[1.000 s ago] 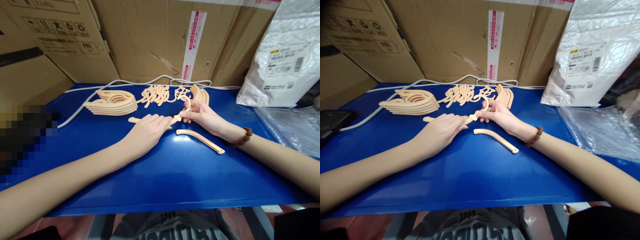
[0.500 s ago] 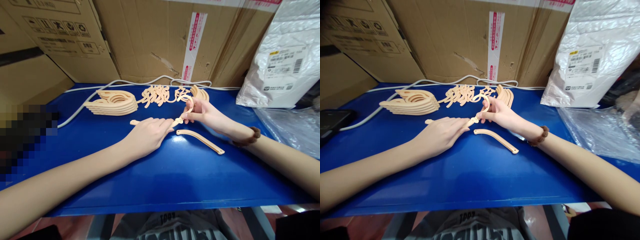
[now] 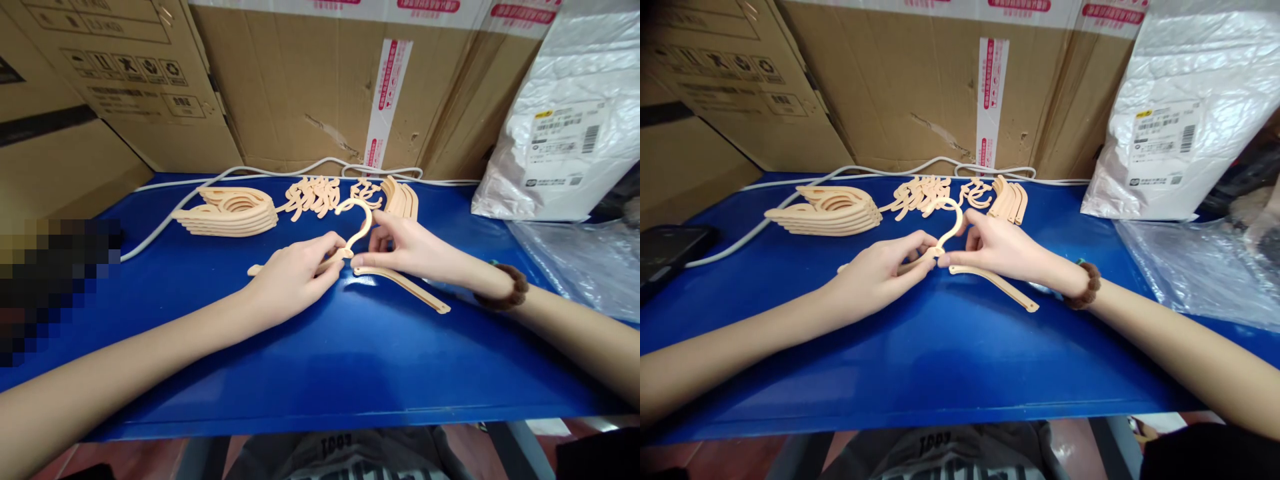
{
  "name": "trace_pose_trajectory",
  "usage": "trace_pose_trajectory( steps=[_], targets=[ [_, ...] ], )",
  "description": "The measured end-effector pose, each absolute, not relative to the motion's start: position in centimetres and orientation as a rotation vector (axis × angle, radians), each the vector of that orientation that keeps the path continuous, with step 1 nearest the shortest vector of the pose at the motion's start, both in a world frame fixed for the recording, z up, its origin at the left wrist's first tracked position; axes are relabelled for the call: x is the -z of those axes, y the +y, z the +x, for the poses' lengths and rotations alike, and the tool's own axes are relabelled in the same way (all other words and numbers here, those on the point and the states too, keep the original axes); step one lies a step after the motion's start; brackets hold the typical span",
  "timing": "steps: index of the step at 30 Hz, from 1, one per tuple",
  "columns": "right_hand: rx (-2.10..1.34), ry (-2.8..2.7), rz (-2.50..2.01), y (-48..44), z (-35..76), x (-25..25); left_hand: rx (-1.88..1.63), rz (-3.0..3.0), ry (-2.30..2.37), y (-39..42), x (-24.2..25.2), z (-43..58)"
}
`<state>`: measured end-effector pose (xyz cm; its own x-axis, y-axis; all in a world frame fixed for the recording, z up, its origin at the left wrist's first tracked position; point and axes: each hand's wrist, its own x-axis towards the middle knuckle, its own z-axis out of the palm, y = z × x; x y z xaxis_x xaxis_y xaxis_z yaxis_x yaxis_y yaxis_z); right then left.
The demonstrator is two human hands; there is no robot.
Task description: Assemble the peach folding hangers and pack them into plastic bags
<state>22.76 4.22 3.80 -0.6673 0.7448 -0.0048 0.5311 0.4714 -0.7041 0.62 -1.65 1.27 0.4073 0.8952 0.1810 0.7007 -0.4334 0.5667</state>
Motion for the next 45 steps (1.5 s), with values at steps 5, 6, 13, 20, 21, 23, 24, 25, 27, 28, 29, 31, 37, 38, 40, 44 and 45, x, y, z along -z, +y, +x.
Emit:
trace_pose_trajectory(
  steps=[5,6,13,20,21,23,24,25,27,28,29,31,37,38,40,44,45],
  targets=[
    [-0.481,-2.952,-1.053,4.2,23.8,-5.5,-0.758,1.635,1.153,-0.8,-1.4,0.8],
    [-0.461,-2.990,-1.044,4.2,23.9,-5.6,-0.760,1.545,1.127,-0.7,-1.4,0.9],
    [-0.714,-2.894,-0.980,4.1,23.7,-5.2,-0.717,1.255,1.105,-0.9,-1.9,1.2],
    [-1.005,-2.787,-0.873,4.4,23.8,-5.5,-0.732,1.228,1.108,-1.0,-2.2,0.7],
    [-1.007,-2.791,-0.874,4.4,23.8,-5.5,-0.732,1.217,1.106,-1.0,-2.3,0.7],
    [-0.957,-2.785,-0.906,4.3,23.6,-5.4,-0.741,1.188,1.097,-1.1,-2.5,0.8],
    [-0.902,-2.778,-0.935,4.2,23.4,-5.4,-0.748,1.172,1.088,-1.1,-2.5,0.9],
    [-0.839,-2.771,-0.970,4.0,23.3,-5.4,-0.758,1.154,1.074,-1.2,-2.6,0.9],
    [-0.736,-2.749,-1.034,3.6,23.0,-5.3,-0.790,1.115,1.043,-1.4,-2.7,1.0],
    [-0.708,-2.743,-1.050,3.5,22.9,-5.2,-0.806,1.097,1.029,-1.4,-2.8,1.0],
    [-0.694,-2.746,-1.044,3.3,22.9,-5.2,-0.817,1.082,1.018,-1.5,-2.8,0.9],
    [-0.687,-2.752,-0.976,3.2,23.0,-5.1,-0.840,1.063,1.005,-1.5,-2.9,0.8],
    [-0.644,-2.743,-0.860,3.2,23.3,-5.0,-0.835,1.080,1.043,-1.3,-3.2,0.9],
    [-0.612,-2.763,-0.879,3.2,23.3,-5.0,-0.834,1.095,1.063,-1.3,-3.2,0.9],
    [-0.544,-2.812,-0.913,3.1,23.0,-5.0,-0.837,1.131,1.102,-1.3,-3.2,0.9],
    [-0.467,-2.848,-0.880,3.0,22.7,-4.9,-0.795,1.160,1.117,-1.3,-3.0,0.9],
    [-0.451,-2.848,-0.866,3.0,22.7,-4.9,-0.787,1.155,1.109,-1.2,-2.9,0.9]
  ],
)
